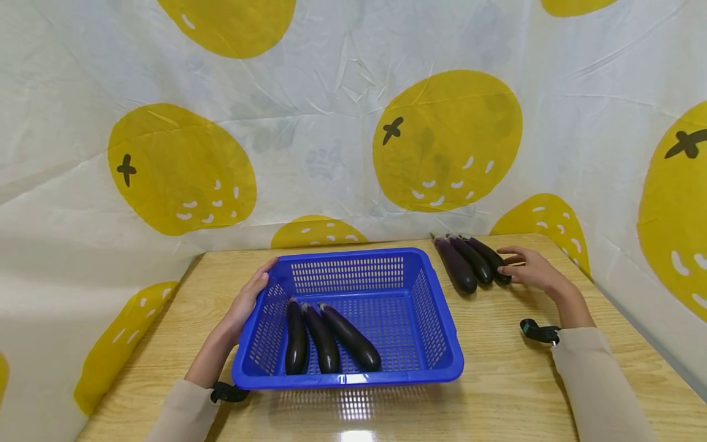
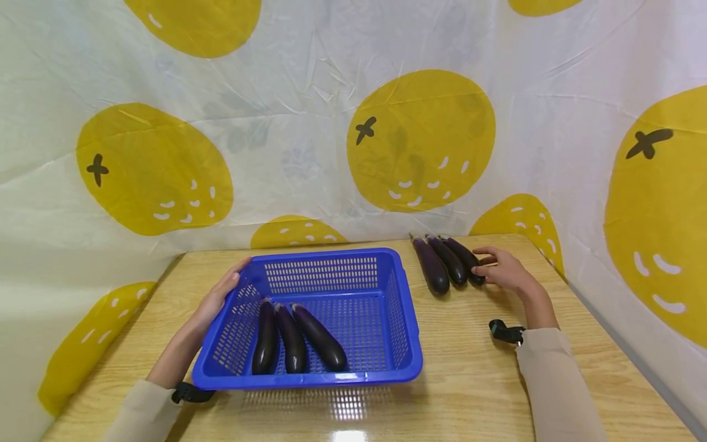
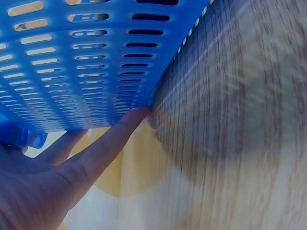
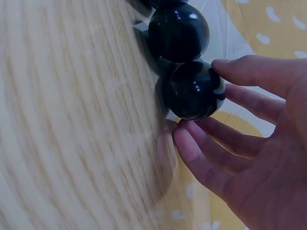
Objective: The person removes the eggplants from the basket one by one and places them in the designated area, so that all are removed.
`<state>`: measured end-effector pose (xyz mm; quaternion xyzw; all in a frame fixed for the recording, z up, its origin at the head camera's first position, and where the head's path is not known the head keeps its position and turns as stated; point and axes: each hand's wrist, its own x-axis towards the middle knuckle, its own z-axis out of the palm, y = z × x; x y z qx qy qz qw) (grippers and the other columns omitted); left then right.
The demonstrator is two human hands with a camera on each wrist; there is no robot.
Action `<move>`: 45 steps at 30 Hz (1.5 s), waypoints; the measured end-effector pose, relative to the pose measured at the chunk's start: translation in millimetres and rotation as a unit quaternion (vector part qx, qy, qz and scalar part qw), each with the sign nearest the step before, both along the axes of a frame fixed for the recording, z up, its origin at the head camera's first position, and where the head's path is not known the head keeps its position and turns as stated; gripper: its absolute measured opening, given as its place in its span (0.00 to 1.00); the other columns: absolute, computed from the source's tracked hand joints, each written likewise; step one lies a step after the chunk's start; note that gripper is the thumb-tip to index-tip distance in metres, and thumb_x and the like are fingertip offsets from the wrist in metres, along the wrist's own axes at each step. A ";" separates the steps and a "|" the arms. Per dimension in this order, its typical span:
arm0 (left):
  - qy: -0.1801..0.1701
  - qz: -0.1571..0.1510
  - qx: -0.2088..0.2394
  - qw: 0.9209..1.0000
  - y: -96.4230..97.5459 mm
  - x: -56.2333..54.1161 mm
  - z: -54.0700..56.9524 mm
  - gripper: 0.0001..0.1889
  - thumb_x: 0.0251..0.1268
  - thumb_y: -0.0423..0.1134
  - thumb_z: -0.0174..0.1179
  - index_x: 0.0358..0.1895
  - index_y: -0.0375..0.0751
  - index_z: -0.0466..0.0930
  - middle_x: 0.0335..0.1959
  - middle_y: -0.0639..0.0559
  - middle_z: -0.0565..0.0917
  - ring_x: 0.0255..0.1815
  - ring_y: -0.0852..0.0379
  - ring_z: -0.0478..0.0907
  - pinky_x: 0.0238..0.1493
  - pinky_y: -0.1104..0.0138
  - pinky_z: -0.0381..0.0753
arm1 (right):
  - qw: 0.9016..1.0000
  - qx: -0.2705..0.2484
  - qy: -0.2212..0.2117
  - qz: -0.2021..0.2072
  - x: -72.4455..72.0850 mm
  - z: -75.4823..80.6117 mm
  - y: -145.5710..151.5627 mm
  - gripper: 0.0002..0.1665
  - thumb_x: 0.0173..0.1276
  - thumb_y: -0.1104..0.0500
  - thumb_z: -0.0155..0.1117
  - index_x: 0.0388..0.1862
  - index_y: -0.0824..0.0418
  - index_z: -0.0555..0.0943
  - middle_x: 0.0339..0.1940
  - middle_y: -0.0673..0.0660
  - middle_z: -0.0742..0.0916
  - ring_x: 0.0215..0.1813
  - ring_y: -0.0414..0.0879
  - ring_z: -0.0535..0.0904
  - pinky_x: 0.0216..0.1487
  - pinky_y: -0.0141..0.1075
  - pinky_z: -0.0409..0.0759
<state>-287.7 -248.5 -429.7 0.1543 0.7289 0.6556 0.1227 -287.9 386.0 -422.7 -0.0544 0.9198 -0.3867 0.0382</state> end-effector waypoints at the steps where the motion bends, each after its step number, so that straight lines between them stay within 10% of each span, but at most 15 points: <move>1: 0.000 0.000 0.002 1.000 0.0 0.1 -0.2 0.31 0.86 0.58 0.30 0.86 0.60 0.41 0.87 0.46 0.44 0.85 0.32 0.46 0.76 0.33 0.55 | 1.000 0.000 0.000 0.000 0.0 -0.3 0.4 0.39 0.79 0.57 0.59 0.79 0.75 0.58 0.69 0.85 0.71 0.65 0.72 0.77 0.49 0.40 0.87; 22: 0.004 -0.002 0.001 1.000 0.2 1.5 1.2 0.31 0.87 0.57 0.29 0.86 0.58 0.41 0.87 0.44 0.45 0.85 0.30 0.48 0.76 0.33 0.58 | 0.999 -0.004 0.042 -0.010 6.9 24.3 -6.0 0.33 0.84 0.58 0.51 0.79 0.73 0.60 0.71 0.82 0.71 0.68 0.75 0.73 0.55 0.44 0.87; 30: 0.008 -0.004 0.000 1.000 0.1 1.9 1.1 0.31 0.87 0.57 0.29 0.86 0.57 0.41 0.87 0.44 0.45 0.85 0.31 0.48 0.76 0.34 0.57 | 0.996 0.006 0.084 -0.009 10.9 41.6 -17.2 0.31 0.83 0.58 0.54 0.77 0.73 0.64 0.68 0.80 0.76 0.65 0.72 0.77 0.48 0.29 0.86; 39: 0.007 -0.005 0.000 1.000 -0.7 2.1 1.2 0.30 0.87 0.57 0.28 0.86 0.59 0.41 0.87 0.45 0.45 0.85 0.32 0.48 0.76 0.34 0.58 | 0.993 -0.015 0.119 0.006 17.1 60.5 -30.1 0.31 0.82 0.55 0.57 0.76 0.68 0.66 0.69 0.73 0.77 0.50 0.20 0.75 0.47 0.22 0.81; 45: 0.007 -0.004 0.000 1.000 -0.7 2.1 0.8 0.30 0.87 0.56 0.28 0.86 0.59 0.41 0.87 0.45 0.45 0.85 0.32 0.48 0.76 0.33 0.57 | 0.992 -0.027 0.126 0.009 23.2 73.6 -41.4 0.33 0.81 0.54 0.57 0.79 0.65 0.65 0.70 0.72 0.76 0.50 0.18 0.74 0.47 0.18 0.78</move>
